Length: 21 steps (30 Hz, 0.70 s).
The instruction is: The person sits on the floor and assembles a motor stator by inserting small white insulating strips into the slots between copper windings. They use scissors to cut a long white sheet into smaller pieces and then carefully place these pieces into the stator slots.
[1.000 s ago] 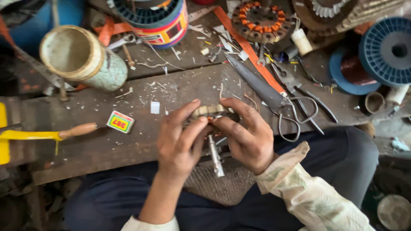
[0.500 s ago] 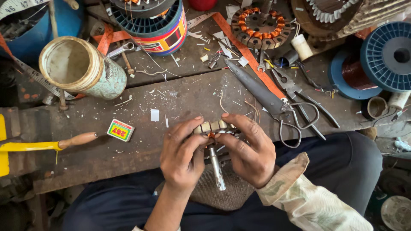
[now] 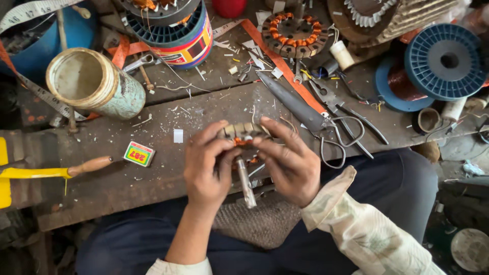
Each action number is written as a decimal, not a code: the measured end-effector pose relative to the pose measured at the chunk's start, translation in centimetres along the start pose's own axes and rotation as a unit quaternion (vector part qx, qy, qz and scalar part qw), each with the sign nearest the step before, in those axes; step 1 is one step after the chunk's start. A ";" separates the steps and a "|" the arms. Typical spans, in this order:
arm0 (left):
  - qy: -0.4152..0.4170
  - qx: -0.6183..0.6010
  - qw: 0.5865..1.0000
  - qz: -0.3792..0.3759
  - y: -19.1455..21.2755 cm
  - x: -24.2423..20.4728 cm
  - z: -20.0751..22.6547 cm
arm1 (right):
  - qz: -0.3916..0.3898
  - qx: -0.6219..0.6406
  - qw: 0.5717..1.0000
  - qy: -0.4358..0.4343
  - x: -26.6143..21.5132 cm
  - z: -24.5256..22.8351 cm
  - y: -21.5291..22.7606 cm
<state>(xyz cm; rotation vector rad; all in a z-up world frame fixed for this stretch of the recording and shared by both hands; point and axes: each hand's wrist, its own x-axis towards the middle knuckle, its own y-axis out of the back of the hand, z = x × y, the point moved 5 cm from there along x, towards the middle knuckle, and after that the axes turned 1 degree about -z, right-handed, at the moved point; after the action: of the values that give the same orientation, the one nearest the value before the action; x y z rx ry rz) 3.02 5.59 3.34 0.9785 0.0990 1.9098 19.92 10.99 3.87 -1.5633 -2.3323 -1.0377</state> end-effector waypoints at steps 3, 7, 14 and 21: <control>0.118 -0.060 0.991 0.028 0.0 -0.3 -1.7 | 0.004 0.006 0.997 -0.078 -0.2 1.3 -0.2; 0.157 -0.053 0.983 0.076 0.2 -1.0 -3.9 | -0.019 -0.014 0.995 -0.097 -0.4 1.7 -1.4; 0.203 -0.039 0.974 0.091 -0.3 -1.7 -6.1 | -0.006 -0.153 0.988 -0.014 0.4 0.8 -0.3; 0.232 0.009 0.971 0.062 0.2 -1.0 -5.6 | -0.043 -0.227 0.960 -0.158 1.1 5.7 7.6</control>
<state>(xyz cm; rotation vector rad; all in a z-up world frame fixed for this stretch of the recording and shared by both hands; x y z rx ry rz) -0.63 6.52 -0.98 0.5408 0.3331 2.2273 27.32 16.97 3.64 -1.9227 -2.5088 -1.5334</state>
